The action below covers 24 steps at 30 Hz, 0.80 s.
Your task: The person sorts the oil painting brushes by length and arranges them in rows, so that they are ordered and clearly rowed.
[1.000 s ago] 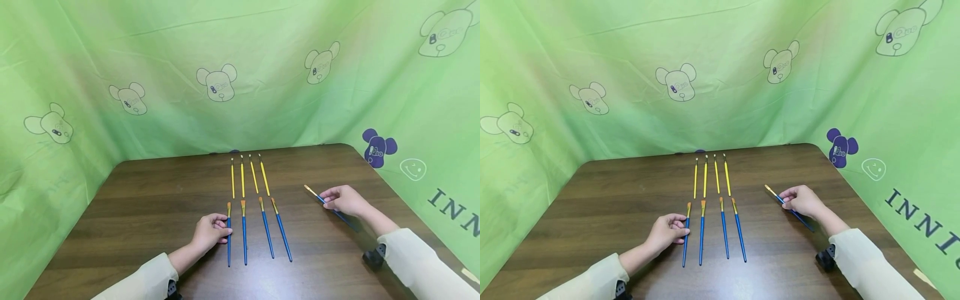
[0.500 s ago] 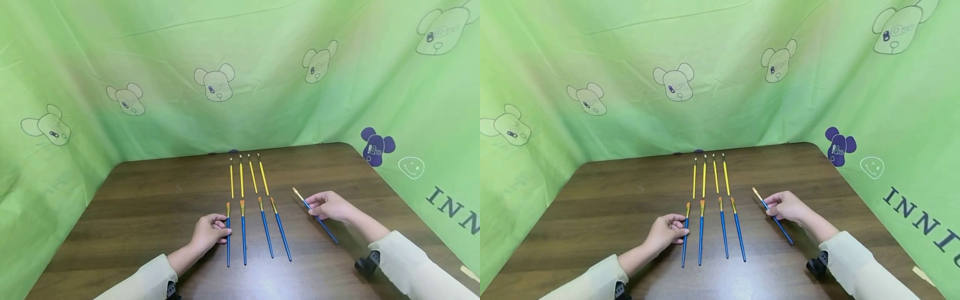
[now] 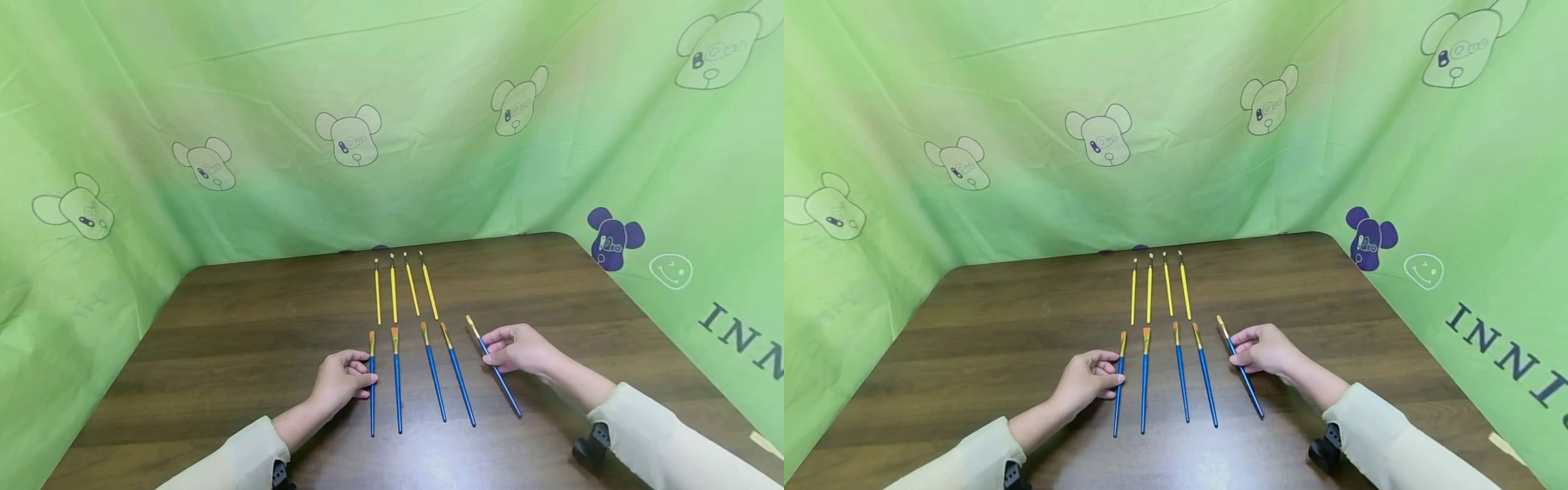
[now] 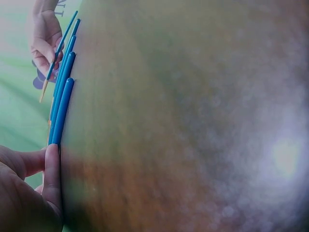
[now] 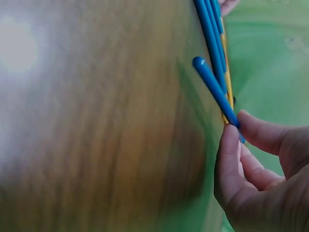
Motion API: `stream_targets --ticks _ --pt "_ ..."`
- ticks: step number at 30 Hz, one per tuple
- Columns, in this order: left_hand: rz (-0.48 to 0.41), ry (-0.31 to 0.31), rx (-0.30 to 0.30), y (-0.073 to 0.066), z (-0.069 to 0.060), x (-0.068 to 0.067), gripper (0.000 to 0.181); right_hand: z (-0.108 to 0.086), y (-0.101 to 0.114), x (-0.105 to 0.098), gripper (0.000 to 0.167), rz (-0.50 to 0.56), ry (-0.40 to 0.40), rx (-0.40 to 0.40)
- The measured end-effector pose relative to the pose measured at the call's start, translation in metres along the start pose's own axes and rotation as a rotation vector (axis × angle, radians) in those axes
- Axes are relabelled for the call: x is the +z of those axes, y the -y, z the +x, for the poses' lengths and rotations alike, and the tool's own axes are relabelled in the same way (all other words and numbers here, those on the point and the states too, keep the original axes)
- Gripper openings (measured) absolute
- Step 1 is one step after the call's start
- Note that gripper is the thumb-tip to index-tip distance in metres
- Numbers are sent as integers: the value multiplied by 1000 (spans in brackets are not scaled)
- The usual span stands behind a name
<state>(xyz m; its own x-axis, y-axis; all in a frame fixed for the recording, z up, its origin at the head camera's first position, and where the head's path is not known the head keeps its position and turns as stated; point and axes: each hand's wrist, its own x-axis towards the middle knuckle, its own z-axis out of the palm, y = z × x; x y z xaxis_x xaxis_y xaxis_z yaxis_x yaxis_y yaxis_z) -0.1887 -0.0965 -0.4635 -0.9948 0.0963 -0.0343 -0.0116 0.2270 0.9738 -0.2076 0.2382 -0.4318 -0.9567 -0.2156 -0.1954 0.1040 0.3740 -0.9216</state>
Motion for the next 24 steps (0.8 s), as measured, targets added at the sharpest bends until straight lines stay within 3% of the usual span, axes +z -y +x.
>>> stream_targets --ticks 11,24 --pt "-1 -4 7 0 0 0 39 -4 0 14 35 53 -30 6" --pt "13 -8 8 3 1 0 39 -2 -3 23 30 -43 -99 -12"
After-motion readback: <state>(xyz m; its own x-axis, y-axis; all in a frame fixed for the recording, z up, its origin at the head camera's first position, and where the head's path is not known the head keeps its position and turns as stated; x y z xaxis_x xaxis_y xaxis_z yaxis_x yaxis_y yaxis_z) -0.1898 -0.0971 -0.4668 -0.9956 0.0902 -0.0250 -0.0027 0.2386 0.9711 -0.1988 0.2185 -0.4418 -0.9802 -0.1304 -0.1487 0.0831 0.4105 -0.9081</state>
